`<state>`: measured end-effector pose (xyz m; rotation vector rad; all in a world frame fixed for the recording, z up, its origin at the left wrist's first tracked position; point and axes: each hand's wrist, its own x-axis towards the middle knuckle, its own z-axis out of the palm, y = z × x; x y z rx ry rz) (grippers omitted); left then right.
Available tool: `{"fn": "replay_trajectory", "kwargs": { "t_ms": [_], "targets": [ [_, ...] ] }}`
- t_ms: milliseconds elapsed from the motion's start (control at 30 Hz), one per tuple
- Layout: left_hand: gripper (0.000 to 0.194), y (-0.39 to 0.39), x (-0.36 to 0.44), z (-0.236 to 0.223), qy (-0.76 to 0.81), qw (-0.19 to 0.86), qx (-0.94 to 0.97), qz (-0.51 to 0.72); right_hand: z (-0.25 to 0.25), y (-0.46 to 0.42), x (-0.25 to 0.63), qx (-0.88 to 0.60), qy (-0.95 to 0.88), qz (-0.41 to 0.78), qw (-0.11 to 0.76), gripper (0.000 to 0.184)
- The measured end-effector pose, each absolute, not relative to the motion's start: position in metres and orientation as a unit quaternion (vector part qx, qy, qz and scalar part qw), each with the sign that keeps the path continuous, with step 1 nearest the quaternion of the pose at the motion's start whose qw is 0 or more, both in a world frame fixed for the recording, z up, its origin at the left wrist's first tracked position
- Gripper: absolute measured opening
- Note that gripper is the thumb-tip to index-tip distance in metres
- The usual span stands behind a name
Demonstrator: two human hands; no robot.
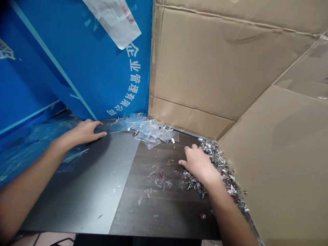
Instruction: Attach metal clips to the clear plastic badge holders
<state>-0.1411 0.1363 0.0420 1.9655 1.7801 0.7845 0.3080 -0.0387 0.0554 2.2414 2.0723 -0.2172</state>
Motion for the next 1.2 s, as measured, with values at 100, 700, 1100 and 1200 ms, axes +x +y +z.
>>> {"fn": "replay_trajectory", "kwargs": {
  "t_ms": [100, 700, 1100, 1200],
  "targets": [
    [0.056, 0.141, -0.163, 0.032, 0.656, 0.158, 0.708, 0.208, 0.055, -0.028, 0.329, 0.759, 0.637, -0.082, 0.105, 0.048],
    [0.04, 0.146, -0.169, 0.03, 0.671, 0.075, 0.732, 0.09, 0.036, -0.01, 0.335, 0.755, 0.64, -0.068, 0.124, 0.023],
    [0.02, 0.075, -0.114, 0.102, 0.704, 0.009, 0.708, 0.06, 0.05, -0.024, 0.31, 0.785, 0.612, -0.014, 0.093, 0.015],
    [0.018, 0.063, -0.104, 0.11, 0.718, -0.024, 0.691, 0.077, 0.051, -0.031, 0.3, 0.785, 0.616, 0.018, 0.062, 0.019]
  ]
}}
